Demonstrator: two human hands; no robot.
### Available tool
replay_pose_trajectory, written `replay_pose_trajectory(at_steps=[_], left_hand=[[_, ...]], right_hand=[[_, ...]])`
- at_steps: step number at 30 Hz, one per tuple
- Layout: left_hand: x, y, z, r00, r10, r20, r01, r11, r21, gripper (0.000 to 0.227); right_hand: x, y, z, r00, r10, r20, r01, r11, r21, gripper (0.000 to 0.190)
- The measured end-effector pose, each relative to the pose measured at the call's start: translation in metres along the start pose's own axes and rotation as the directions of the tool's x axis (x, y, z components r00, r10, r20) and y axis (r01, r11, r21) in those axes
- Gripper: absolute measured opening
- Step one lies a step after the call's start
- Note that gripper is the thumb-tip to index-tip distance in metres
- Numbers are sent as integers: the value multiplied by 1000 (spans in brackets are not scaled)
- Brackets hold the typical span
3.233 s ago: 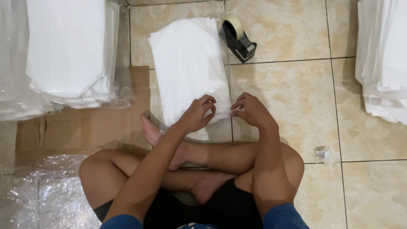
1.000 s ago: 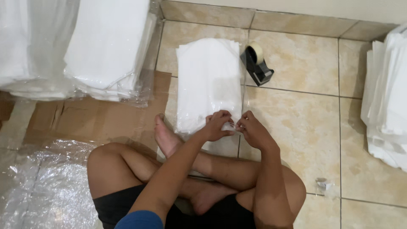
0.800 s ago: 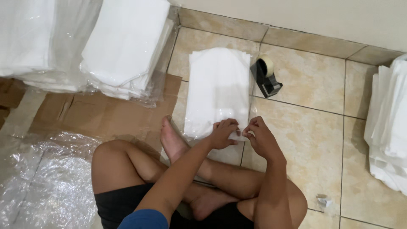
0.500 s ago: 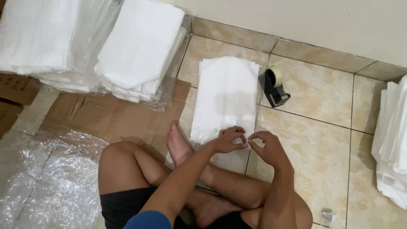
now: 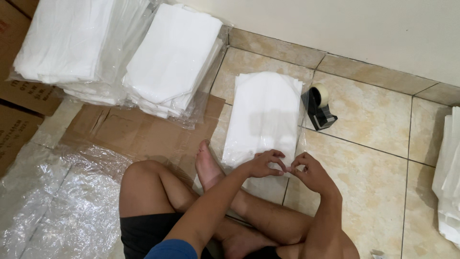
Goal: The person sits on the floor and stacks white plastic bags into a neat pile. They then place the stack into a clear plastic bag, seal it, and use a tape dispenser to apply tape to secure the package.
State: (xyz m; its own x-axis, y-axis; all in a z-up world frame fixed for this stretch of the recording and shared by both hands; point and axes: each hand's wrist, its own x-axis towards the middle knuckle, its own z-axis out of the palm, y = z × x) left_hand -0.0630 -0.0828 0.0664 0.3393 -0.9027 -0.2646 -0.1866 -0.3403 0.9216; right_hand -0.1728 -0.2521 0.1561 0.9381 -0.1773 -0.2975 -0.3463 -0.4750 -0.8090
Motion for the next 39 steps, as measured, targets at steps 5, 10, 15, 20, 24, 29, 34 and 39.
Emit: replay_pose_trajectory(at_steps=[5, 10, 15, 20, 24, 29, 34, 39], left_hand=[[1, 2, -1, 1000, -19, -4, 19, 1000, -11, 27], [2, 0, 0, 1000, -25, -7, 25, 1000, -1, 28], [3, -3, 0, 1000, -23, -20, 22, 999, -27, 29], [2, 6, 7, 993, -44, -113, 38, 998, -50, 24], [13, 1, 15, 976, -88, -197, 108, 990, 95, 22], [14, 23, 4, 971, -1, -238, 82, 939, 333, 13], [21, 12, -4, 970, 30, -241, 52, 944, 327, 11], [29, -8, 1, 954, -24, -300, 72, 986, 151, 11]], right_hand=[[-3, -3, -1, 992, -69, -109, 64, 997, -49, 18], [-3, -2, -2, 974, -120, -193, 105, 991, -86, 16], [-5, 1, -3, 973, -85, -214, 84, 996, -10, 16], [6, 32, 5, 954, -89, -286, 85, 996, -27, 15], [12, 42, 14, 937, -74, -342, 86, 996, 21, 12], [22, 58, 24, 917, 22, -399, 14, 996, 88, 9], [28, 62, 29, 895, 96, -436, -28, 987, 160, 8], [40, 59, 34, 876, 149, -458, -69, 980, 185, 28]])
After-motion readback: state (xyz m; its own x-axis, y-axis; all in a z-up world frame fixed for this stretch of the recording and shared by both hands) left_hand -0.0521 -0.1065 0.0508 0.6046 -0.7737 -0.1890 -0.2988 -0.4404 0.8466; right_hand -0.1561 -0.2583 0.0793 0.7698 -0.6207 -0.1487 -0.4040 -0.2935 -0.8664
